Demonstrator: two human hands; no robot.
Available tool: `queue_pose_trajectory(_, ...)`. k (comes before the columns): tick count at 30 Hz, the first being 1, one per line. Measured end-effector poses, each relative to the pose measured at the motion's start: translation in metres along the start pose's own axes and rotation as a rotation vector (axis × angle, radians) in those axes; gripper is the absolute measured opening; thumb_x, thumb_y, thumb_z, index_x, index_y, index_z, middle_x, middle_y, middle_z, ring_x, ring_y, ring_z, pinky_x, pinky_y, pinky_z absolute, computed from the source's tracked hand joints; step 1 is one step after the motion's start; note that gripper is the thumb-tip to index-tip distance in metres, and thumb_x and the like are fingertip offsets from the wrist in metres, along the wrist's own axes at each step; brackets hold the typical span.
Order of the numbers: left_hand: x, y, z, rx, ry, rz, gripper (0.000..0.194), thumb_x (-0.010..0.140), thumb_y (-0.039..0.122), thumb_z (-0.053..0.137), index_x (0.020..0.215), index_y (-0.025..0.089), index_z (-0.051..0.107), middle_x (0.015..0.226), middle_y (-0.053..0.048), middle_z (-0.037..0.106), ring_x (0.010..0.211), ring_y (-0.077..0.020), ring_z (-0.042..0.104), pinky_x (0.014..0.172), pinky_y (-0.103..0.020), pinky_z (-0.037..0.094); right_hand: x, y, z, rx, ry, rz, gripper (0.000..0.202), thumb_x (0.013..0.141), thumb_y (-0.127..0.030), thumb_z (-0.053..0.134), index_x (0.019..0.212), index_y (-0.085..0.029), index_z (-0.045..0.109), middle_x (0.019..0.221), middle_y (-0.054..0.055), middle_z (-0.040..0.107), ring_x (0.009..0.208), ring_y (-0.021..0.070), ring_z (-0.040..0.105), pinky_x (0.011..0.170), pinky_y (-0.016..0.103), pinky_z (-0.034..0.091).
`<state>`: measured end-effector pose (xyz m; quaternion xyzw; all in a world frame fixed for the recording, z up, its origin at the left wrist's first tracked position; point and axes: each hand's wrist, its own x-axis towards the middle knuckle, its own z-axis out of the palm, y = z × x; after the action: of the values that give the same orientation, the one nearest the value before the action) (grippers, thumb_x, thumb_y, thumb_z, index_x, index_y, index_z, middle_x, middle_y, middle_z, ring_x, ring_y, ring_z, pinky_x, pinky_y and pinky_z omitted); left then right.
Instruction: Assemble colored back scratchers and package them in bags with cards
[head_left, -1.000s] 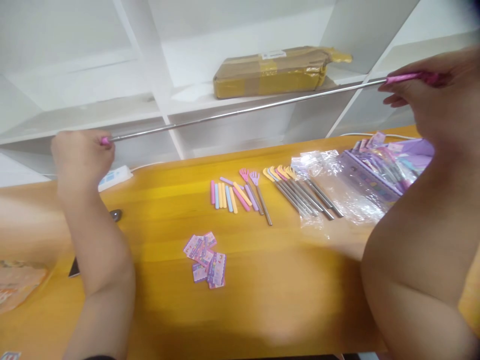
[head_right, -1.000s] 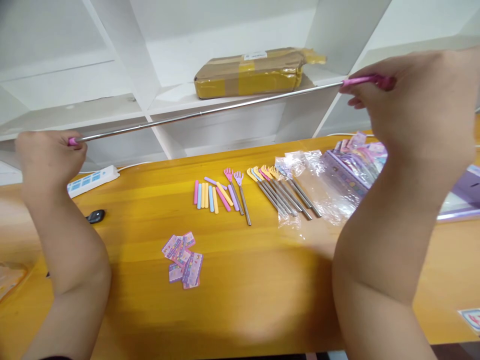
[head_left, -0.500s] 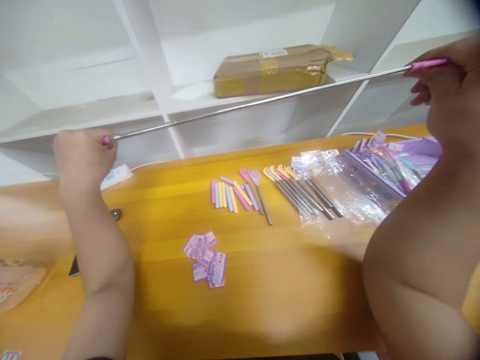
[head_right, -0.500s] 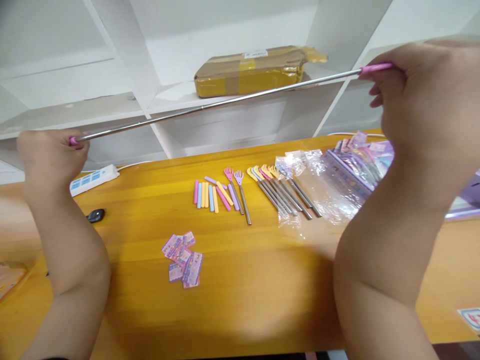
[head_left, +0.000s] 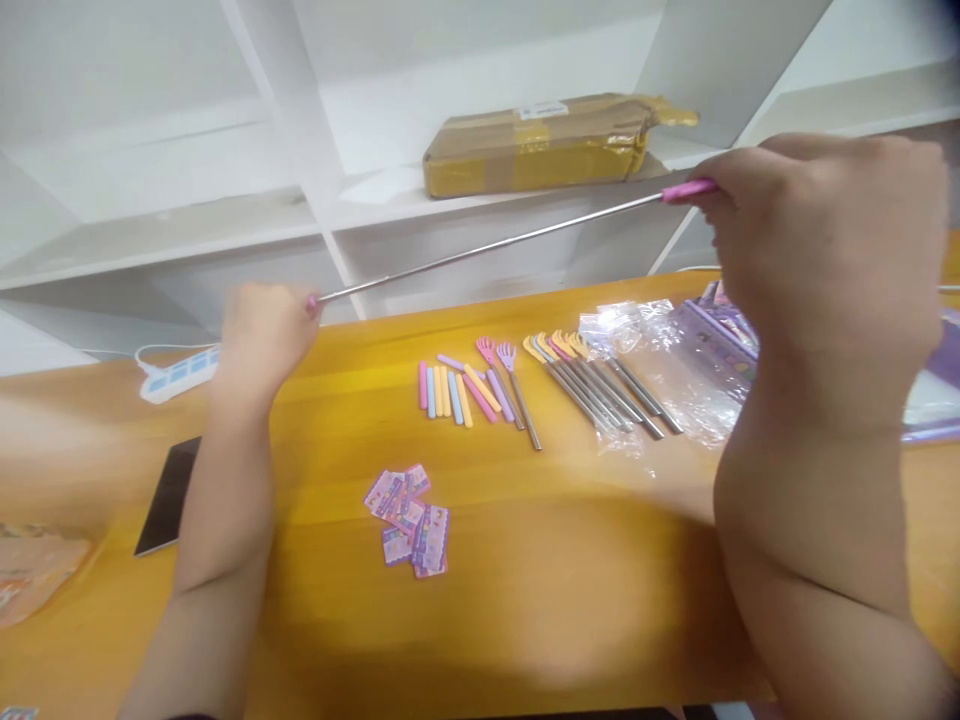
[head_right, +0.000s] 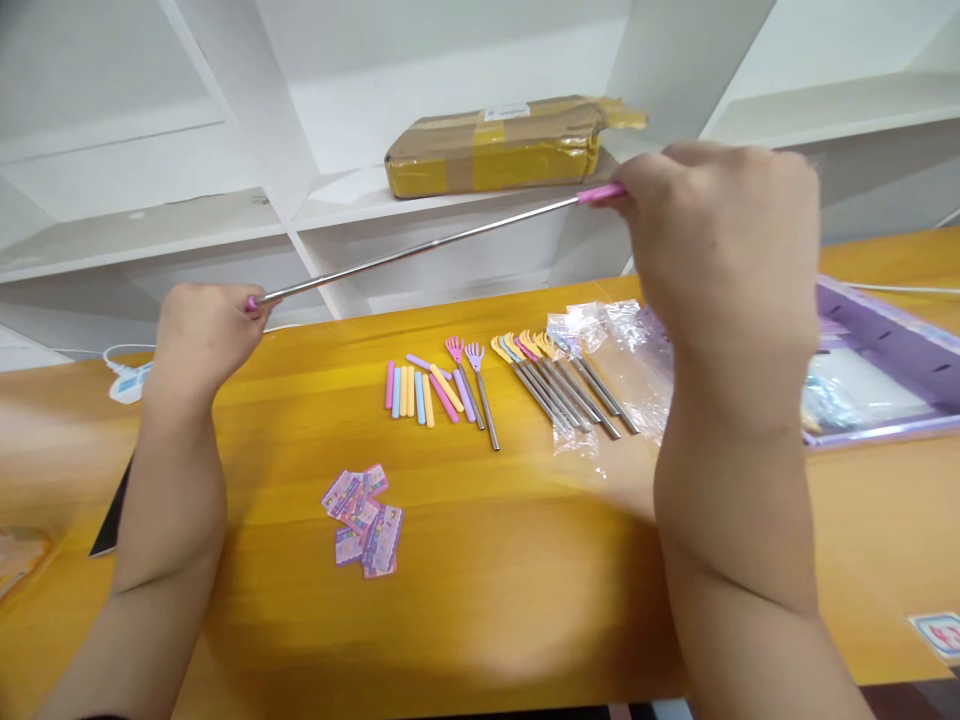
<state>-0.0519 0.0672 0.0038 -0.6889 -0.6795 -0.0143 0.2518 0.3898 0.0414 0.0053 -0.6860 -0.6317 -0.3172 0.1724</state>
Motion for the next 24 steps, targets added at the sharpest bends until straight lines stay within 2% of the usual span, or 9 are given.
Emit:
queue_pose_trajectory(3,-0.01,0.03,-0.002,-0.045,-0.016,0.051,0.039,0.11,0.022,0.046,0.097,0.019,0.082,0.08,-0.013,0.074,0.073,-0.0282,0.065,0.067,-0.039,0.029,-0.009,-0.035,-0.014,-0.018,0.041,-0.096,0.046,0.123,-0.047,0.042,0.115,-0.018,0.077,0.097,0.008,0.069,0.073,0.0181,0.033,0.065,0.035,0.02)
queue_pose_trajectory(5,-0.021,0.05,-0.004,-0.075,0.024,0.095,0.038,0.108,0.019,0.045,0.097,0.02,0.081,0.08,-0.012,0.075,0.07,-0.0269,0.065,0.064,-0.039,0.026,-0.019,-0.061,-0.022,0.04,0.028,-0.22,0.04,0.122,-0.032,0.04,0.113,-0.018,0.076,0.095,0.007,0.066,0.074,0.0174,0.029,0.064,0.033,0.018)
queue_pose_trajectory(8,-0.04,0.074,-0.006,-0.107,0.034,0.169,0.034,0.105,0.016,0.047,0.091,0.02,0.077,0.075,-0.011,0.072,0.063,-0.0253,0.059,0.061,-0.038,0.02,-0.034,-0.101,-0.033,0.146,-0.11,-0.435,0.036,0.108,-0.006,0.039,0.103,-0.015,0.073,0.089,0.008,0.062,0.07,0.0173,0.022,0.061,0.033,0.015)
queue_pose_trajectory(11,-0.052,0.082,-0.009,-0.116,0.05,0.221,0.03,0.1,0.011,0.05,0.08,0.02,0.07,0.068,-0.009,0.066,0.057,-0.0218,0.05,0.059,-0.037,0.018,-0.046,-0.127,-0.042,0.187,-0.217,-0.546,0.03,0.097,0.002,0.042,0.09,-0.013,0.067,0.081,0.007,0.057,0.065,0.0158,0.011,0.059,0.033,0.013)
queue_pose_trajectory(13,-0.056,0.081,-0.011,-0.105,0.077,0.245,0.03,0.098,0.008,0.051,0.075,0.02,0.066,0.064,-0.007,0.061,0.054,-0.019,0.042,0.058,-0.037,0.017,-0.049,-0.131,-0.045,0.171,-0.257,-0.563,0.026,0.095,0.002,0.045,0.088,-0.013,0.064,0.08,0.006,0.057,0.064,0.0146,0.008,0.057,0.032,0.013)
queue_pose_trajectory(16,-0.058,0.077,-0.017,-0.091,0.113,0.279,0.029,0.096,0.006,0.051,0.072,0.02,0.063,0.061,-0.005,0.057,0.051,-0.0165,0.033,0.058,-0.037,0.017,-0.049,-0.125,-0.048,0.164,-0.294,-0.596,0.019,0.098,-0.002,0.051,0.09,-0.014,0.062,0.082,0.004,0.057,0.063,0.0132,0.009,0.057,0.031,0.013)
queue_pose_trajectory(21,-0.06,0.074,-0.022,-0.068,0.103,0.296,0.028,0.093,0.005,0.053,0.07,0.021,0.058,0.059,-0.004,0.053,0.052,-0.0169,0.028,0.056,-0.037,0.016,-0.046,-0.118,-0.049,0.226,-0.379,-0.62,0.014,0.095,-0.004,0.059,0.088,-0.016,0.058,0.078,0.001,0.054,0.061,0.0118,0.011,0.058,0.031,0.015)
queue_pose_trajectory(24,-0.058,0.075,-0.022,-0.063,0.09,0.297,0.027,0.09,0.004,0.054,0.069,0.021,0.057,0.059,-0.003,0.052,0.052,-0.017,0.027,0.056,-0.036,0.015,-0.046,-0.118,-0.044,0.3,-0.385,-0.61,0.015,0.093,-0.005,0.06,0.084,-0.016,0.056,0.075,0.0,0.052,0.06,0.011,0.013,0.061,0.032,0.014)
